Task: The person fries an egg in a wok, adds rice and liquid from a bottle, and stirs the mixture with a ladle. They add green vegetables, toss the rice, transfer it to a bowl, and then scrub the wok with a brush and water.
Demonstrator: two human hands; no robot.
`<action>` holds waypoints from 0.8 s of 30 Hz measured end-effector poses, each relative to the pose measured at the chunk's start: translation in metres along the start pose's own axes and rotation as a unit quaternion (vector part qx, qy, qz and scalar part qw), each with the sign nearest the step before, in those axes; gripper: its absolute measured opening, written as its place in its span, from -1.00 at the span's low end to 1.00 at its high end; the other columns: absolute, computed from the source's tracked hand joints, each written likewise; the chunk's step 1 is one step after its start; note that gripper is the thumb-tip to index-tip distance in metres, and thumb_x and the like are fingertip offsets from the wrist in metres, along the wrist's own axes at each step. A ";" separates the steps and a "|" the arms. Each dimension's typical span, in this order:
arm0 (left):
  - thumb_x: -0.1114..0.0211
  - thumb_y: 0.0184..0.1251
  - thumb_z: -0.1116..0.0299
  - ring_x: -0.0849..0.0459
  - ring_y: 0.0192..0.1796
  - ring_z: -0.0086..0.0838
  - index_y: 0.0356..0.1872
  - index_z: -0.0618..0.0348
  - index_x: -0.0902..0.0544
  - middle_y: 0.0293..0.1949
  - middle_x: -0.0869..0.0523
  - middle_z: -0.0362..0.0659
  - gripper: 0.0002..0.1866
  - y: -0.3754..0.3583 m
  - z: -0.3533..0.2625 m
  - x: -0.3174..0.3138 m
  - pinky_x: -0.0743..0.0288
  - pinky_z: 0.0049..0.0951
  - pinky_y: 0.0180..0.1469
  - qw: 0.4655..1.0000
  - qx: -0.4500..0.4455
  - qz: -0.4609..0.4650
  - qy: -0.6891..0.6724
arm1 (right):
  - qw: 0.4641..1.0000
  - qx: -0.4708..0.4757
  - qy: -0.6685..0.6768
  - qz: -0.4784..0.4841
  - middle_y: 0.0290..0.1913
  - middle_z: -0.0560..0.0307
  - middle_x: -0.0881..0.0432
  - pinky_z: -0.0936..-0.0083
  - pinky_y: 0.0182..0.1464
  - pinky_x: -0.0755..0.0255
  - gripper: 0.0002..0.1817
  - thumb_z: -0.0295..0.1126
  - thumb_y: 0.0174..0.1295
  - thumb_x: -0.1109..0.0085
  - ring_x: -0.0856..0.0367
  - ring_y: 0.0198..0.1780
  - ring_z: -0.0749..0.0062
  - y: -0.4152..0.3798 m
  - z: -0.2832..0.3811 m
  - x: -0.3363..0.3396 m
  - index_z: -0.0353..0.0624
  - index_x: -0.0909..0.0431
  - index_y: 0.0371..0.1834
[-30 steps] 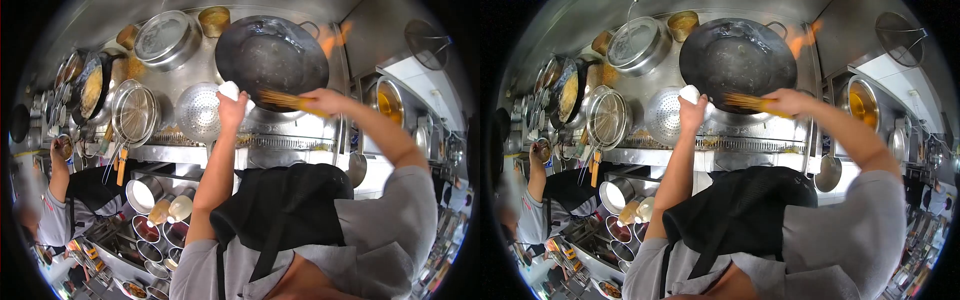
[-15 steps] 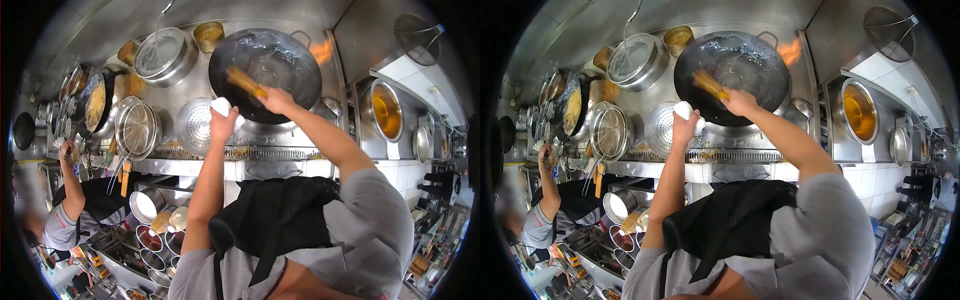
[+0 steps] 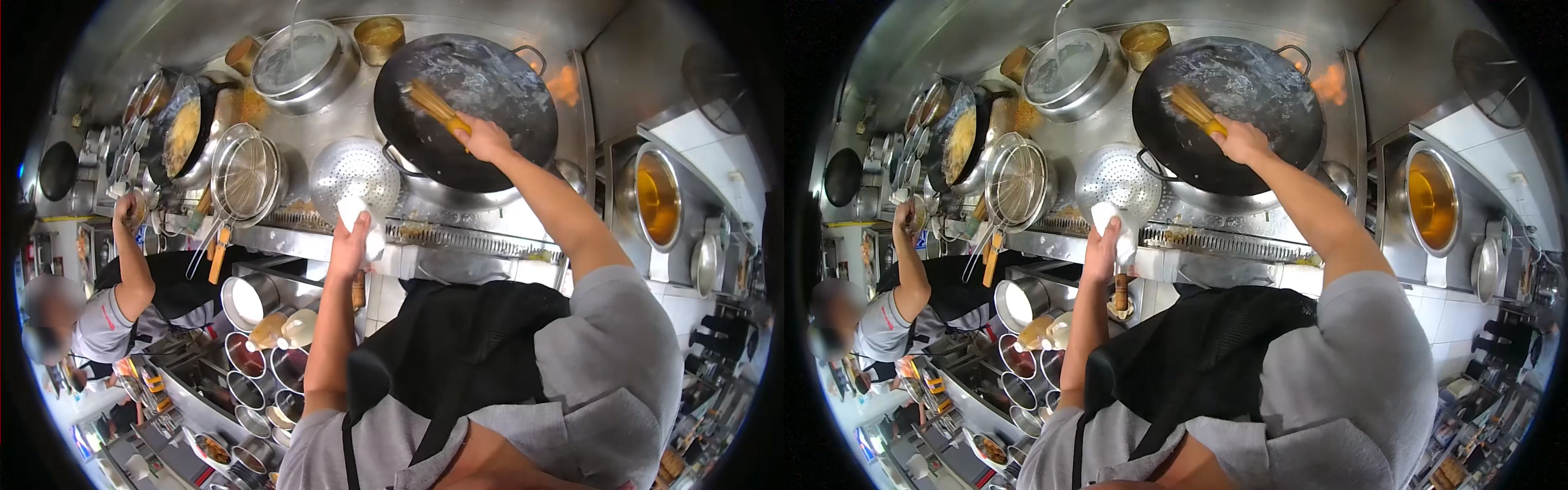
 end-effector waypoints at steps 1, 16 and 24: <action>-0.14 0.43 0.18 -0.53 -0.25 -0.57 -0.01 0.24 -0.49 -0.26 -0.58 -0.23 -0.67 -0.006 0.007 0.004 -0.46 -0.51 -0.22 0.999 0.022 -0.003 -0.045 | 1.000 0.022 -0.007 -0.008 0.10 0.01 -0.64 0.10 0.18 -0.45 -0.47 0.09 0.31 -0.01 -0.58 0.15 -0.03 0.002 -0.002 0.002 0.36 -0.39 0.36; -0.02 0.49 0.03 -0.64 -0.02 -0.27 0.25 0.35 -0.34 -0.05 -0.64 0.01 -0.43 0.021 0.009 -0.018 -0.51 -0.36 0.05 0.999 -0.005 -0.004 -0.033 | 0.956 0.063 -0.191 0.216 -0.13 -0.02 -0.73 0.28 -0.12 -0.58 -0.56 -0.02 0.29 -0.09 -0.72 -0.22 0.20 -0.046 -0.092 0.137 -0.10 -0.65 0.03; -0.36 0.15 0.07 -0.59 0.03 0.28 0.22 0.45 -0.10 -0.10 -0.62 0.43 -0.16 0.101 -0.024 -0.094 -0.42 -0.06 0.15 0.979 -0.051 -0.140 0.142 | 0.998 -0.010 -0.049 -0.047 0.03 -0.08 -0.66 0.08 0.08 -0.50 -0.51 0.06 0.29 -0.02 -0.62 0.08 -0.03 -0.005 0.002 -0.010 0.32 -0.42 0.29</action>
Point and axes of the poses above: each hand's wrist, its own y-axis towards the middle knuckle, its own x-axis out of the back of the hand, z = x × y, the point moved 2 cm from there along y, towards the middle knuckle
